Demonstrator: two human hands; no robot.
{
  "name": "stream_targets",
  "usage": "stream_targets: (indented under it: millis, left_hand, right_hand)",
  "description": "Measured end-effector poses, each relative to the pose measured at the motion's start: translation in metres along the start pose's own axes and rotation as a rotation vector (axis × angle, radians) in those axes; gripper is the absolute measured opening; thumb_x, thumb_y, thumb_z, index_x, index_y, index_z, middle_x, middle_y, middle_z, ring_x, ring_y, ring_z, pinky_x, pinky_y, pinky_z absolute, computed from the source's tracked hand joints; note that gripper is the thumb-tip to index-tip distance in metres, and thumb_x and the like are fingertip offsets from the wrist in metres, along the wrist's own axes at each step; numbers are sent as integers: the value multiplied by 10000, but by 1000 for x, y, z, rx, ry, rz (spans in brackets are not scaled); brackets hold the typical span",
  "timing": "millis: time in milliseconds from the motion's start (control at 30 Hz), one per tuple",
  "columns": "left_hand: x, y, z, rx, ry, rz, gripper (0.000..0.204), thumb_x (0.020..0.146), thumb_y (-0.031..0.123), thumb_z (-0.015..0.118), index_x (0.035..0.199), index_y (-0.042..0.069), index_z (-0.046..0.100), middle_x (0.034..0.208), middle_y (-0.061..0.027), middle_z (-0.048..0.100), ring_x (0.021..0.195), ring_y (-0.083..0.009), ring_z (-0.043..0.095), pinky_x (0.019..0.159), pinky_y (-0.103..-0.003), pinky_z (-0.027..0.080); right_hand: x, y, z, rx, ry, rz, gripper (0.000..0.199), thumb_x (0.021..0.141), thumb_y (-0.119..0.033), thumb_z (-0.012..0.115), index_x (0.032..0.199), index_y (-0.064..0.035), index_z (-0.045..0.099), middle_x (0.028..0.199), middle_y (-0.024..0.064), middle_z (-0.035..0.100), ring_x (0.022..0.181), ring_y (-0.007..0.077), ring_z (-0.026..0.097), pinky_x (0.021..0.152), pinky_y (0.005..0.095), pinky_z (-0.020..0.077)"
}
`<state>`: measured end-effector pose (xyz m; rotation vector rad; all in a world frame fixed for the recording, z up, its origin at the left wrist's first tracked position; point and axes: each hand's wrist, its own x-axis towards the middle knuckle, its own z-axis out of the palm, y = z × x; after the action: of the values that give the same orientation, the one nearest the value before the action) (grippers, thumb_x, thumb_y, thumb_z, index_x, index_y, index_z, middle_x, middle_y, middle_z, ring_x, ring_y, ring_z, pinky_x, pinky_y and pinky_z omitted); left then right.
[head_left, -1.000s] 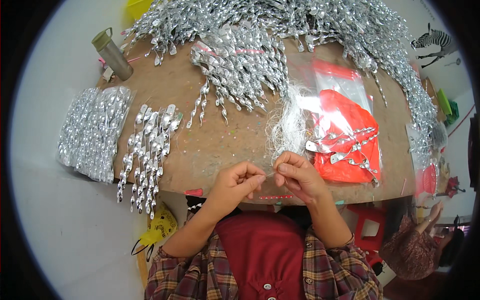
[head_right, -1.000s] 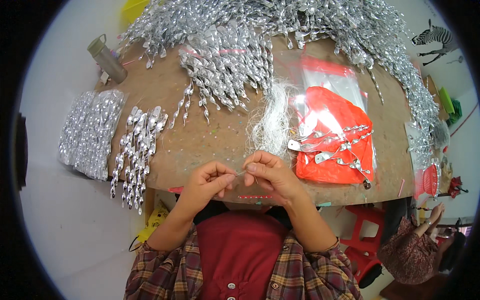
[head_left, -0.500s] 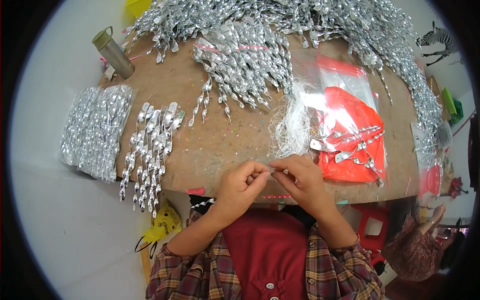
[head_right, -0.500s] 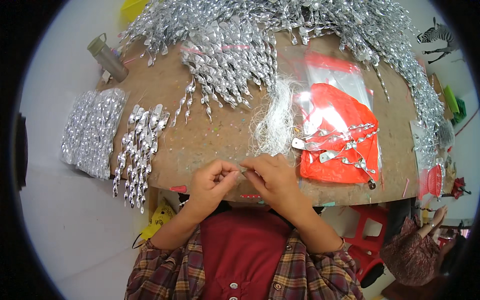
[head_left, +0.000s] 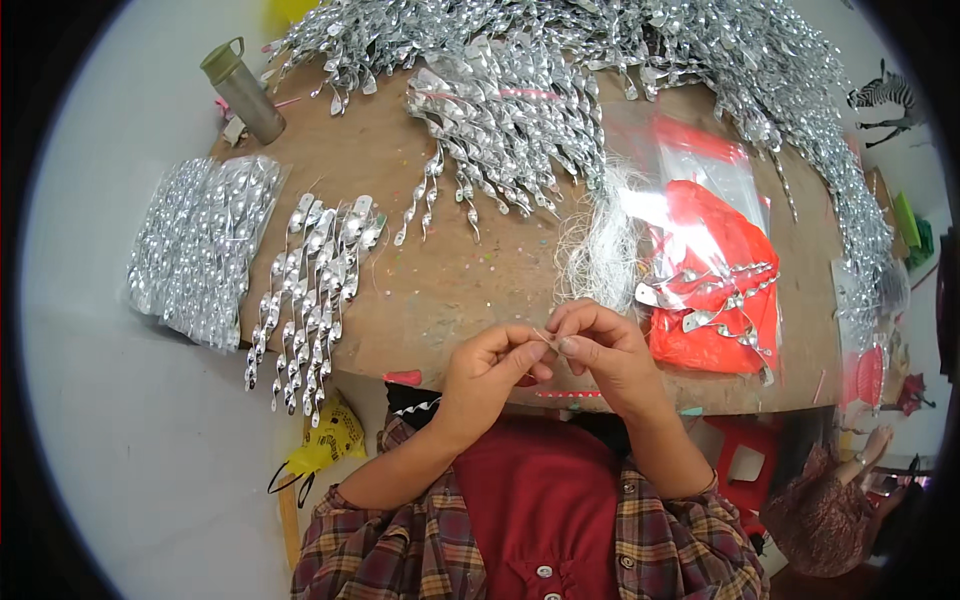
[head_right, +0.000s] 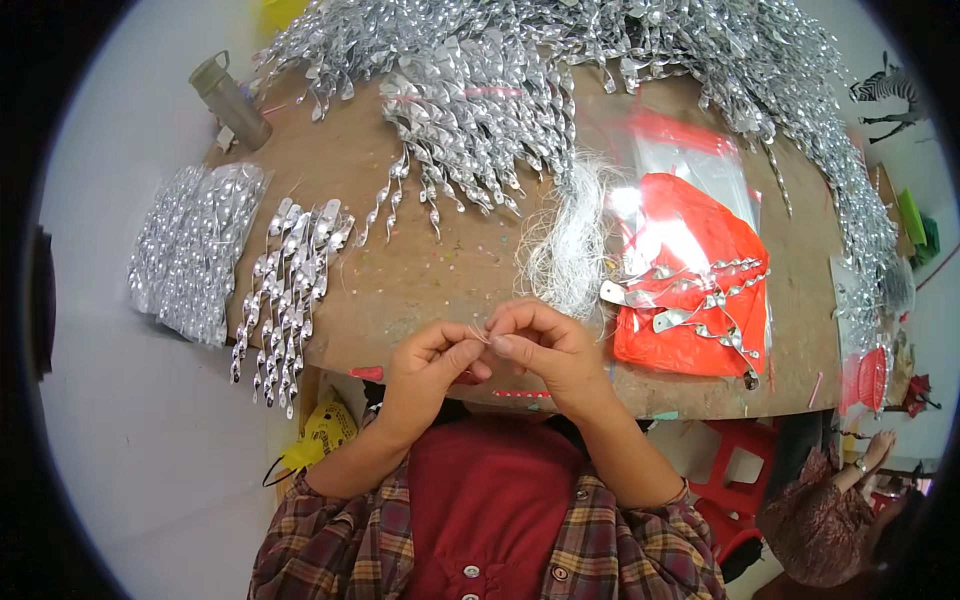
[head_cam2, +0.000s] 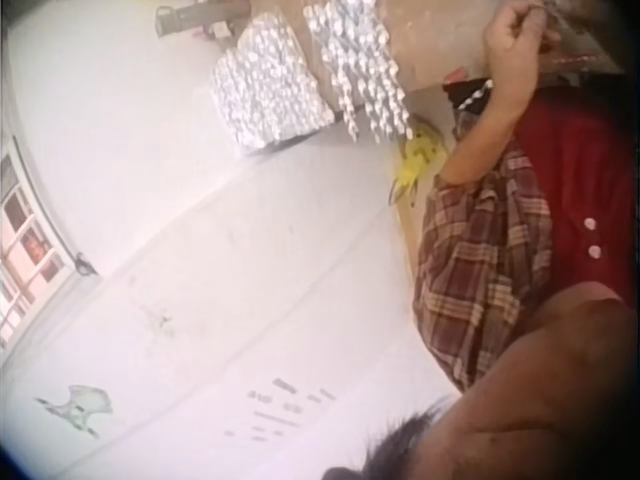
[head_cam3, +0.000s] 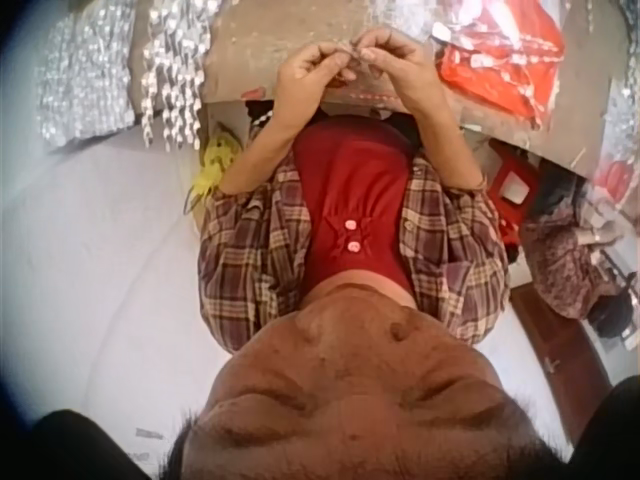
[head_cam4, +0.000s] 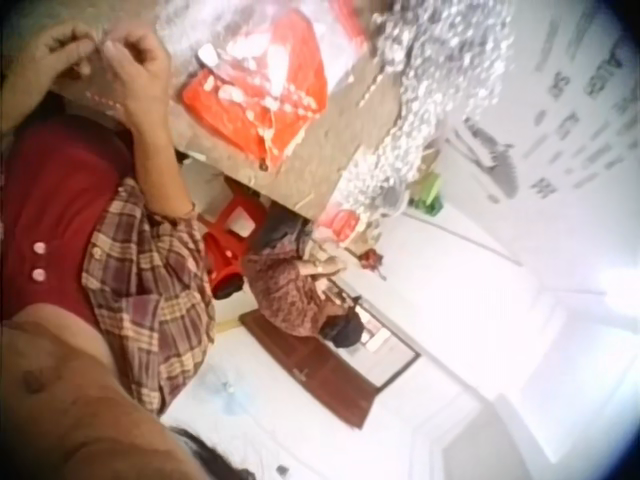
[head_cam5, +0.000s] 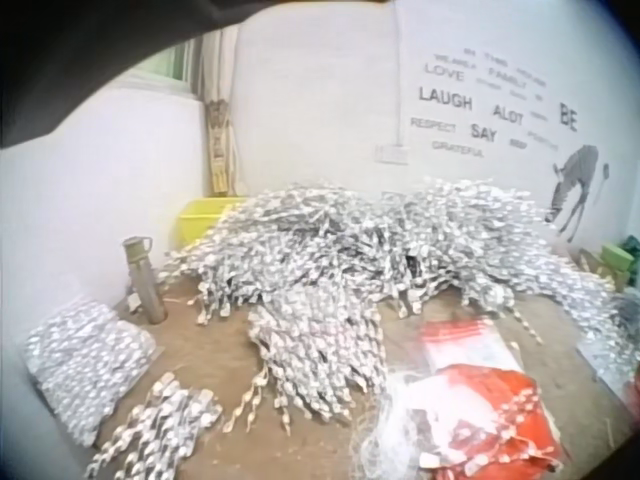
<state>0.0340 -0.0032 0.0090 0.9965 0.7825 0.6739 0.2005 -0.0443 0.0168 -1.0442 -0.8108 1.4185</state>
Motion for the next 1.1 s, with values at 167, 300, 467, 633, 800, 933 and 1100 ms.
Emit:
stream_targets:
  millis: [167, 300, 467, 633, 800, 933, 1100]
  left_hand:
    - [2, -4, -5, -104, -18, -15, 183, 892, 134, 556, 1009, -1, 594, 861, -40, 624, 750, -84, 601, 681, -219, 504]
    - [4, -7, -6, -129, -39, -1, 186, 890, 135, 560, 1013, 0, 593, 860, -47, 624, 755, -85, 601, 682, -220, 506]
    - [5, -9, -5, -197, -43, -24, 169, 880, 126, 574, 983, -6, 587, 838, -47, 617, 723, -79, 584, 683, -213, 503]
    - [5, -5, -1, -181, -19, -36, 114, 856, 90, 590, 927, 1, 584, 794, -62, 618, 686, -93, 589, 673, -228, 513]
    - [2, -2, 3, 67, -13, 73, 59, 838, 38, 574, 878, -4, 583, 733, -22, 599, 640, -59, 558, 606, -193, 469]
    - [4, -3, 6, 360, 78, 311, 61, 790, 3, 591, 850, -1, 583, 701, -23, 597, 615, -50, 558, 550, -196, 453]
    - [3, -6, 6, 343, 133, 306, 56, 792, -3, 586, 848, -5, 585, 723, -25, 606, 623, -53, 569, 552, -196, 456]
  right_hand:
    - [1, 2, 1, -19, -5, 13, 69, 806, -74, 623, 847, -29, 591, 958, 45, 533, 726, 77, 477, 608, 201, 393]
    - [-1, 2, 1, -24, -4, 33, 75, 805, -81, 631, 844, -31, 592, 938, 32, 534, 717, 76, 477, 608, 203, 393]
    - [-2, 2, 0, -27, -5, 44, 77, 804, -79, 635, 847, -32, 591, 923, 23, 538, 712, 70, 477, 604, 199, 392]
    - [-5, 1, -6, -7, -20, 80, 71, 813, -79, 626, 859, -36, 593, 940, 21, 542, 781, 78, 503, 648, 204, 405]
    - [-3, -18, 4, -749, 17, -379, 118, 757, -36, 638, 871, -34, 605, 995, 78, 557, 971, 167, 515, 801, 278, 398]
    - [0, -15, 7, -980, 24, -511, 129, 739, -39, 645, 861, -36, 605, 1005, 100, 559, 953, 199, 524, 800, 305, 394]
    - [-1, -14, 13, -1059, 58, -617, 92, 769, -62, 633, 851, -40, 598, 995, 104, 561, 931, 201, 528, 832, 293, 391]
